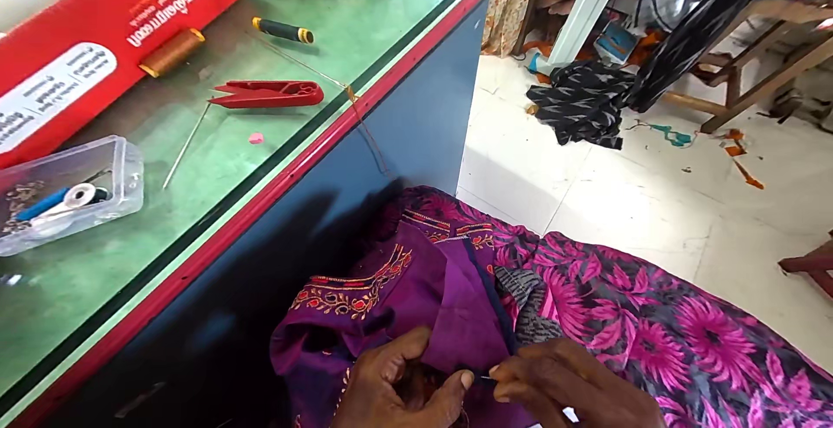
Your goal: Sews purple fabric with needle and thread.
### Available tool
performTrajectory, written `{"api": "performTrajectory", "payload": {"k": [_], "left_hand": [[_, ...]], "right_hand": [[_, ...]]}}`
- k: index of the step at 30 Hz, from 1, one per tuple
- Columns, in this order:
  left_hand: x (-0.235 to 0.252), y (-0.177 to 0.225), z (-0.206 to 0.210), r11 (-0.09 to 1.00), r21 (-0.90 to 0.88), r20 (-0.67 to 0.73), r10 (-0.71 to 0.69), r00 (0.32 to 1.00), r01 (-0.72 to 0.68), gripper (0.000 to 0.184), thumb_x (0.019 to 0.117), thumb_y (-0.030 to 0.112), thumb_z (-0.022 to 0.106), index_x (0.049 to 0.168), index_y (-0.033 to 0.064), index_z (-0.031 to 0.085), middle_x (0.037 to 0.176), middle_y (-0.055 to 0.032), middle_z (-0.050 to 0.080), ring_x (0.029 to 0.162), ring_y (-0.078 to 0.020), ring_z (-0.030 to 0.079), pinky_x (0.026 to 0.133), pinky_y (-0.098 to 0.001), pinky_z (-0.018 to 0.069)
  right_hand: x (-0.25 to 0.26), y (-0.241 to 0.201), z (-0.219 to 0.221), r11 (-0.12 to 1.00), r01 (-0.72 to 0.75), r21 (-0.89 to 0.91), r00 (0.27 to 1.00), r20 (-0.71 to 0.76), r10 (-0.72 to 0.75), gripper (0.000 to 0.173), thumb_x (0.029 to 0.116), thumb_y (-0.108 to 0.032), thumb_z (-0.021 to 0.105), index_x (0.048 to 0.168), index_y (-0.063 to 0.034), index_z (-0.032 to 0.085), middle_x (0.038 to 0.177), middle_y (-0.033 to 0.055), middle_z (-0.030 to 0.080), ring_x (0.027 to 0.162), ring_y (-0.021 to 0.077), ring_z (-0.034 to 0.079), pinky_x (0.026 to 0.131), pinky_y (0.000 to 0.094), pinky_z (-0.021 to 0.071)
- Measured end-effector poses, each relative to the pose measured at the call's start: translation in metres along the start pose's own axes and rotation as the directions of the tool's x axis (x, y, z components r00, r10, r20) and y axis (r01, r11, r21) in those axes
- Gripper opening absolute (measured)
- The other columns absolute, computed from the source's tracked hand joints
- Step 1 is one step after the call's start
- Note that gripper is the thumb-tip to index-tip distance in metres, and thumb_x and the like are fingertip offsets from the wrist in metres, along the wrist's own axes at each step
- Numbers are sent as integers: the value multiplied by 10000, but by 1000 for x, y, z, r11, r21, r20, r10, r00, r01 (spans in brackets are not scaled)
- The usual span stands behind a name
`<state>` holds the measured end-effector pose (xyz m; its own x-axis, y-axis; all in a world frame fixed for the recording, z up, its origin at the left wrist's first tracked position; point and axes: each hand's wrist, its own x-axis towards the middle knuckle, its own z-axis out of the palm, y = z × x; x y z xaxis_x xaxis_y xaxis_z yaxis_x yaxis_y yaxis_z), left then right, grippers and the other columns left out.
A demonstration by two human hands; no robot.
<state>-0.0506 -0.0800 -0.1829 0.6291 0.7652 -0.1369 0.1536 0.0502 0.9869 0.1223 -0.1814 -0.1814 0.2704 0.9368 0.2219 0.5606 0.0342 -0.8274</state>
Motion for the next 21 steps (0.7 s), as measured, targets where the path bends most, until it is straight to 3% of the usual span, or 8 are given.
{"api": "performTrajectory", "payload": {"k": [5,12,17,21], "left_hand": [[1,-3,-2,1000,1,13,18,1000,-18,84,880,99,737,934,55,690,780,141,636,614,129,457,540,-76,376],[3,-4,-4,992,-115,74,-35,997,44,136,893,89,724,1023,109,689,853,182,669,654,132,496,573,-78,403],[5,-6,-5,959,-270,162,-48,986,91,182,899,86,726,1055,175,699,891,197,703,684,131,550,605,-83,447],[5,-4,-2,956,-274,168,-58,984,103,177,886,83,740,1031,173,696,873,202,694,668,139,531,592,-79,433]], "right_hand": [[2,5,-3,993,-38,109,999,42,34,153,949,-158,709,930,-14,756,901,105,723,857,53,660,779,114,507],[5,23,0,908,-89,408,992,119,44,194,958,-194,696,946,-3,731,927,34,719,860,-38,655,773,106,540],[6,34,3,743,-167,648,979,198,48,104,941,-217,703,973,-125,740,973,-138,716,922,-90,650,837,125,560],[8,34,6,675,-182,715,976,214,38,77,933,-196,709,993,-152,726,975,-166,721,898,-99,656,824,120,559]]}}
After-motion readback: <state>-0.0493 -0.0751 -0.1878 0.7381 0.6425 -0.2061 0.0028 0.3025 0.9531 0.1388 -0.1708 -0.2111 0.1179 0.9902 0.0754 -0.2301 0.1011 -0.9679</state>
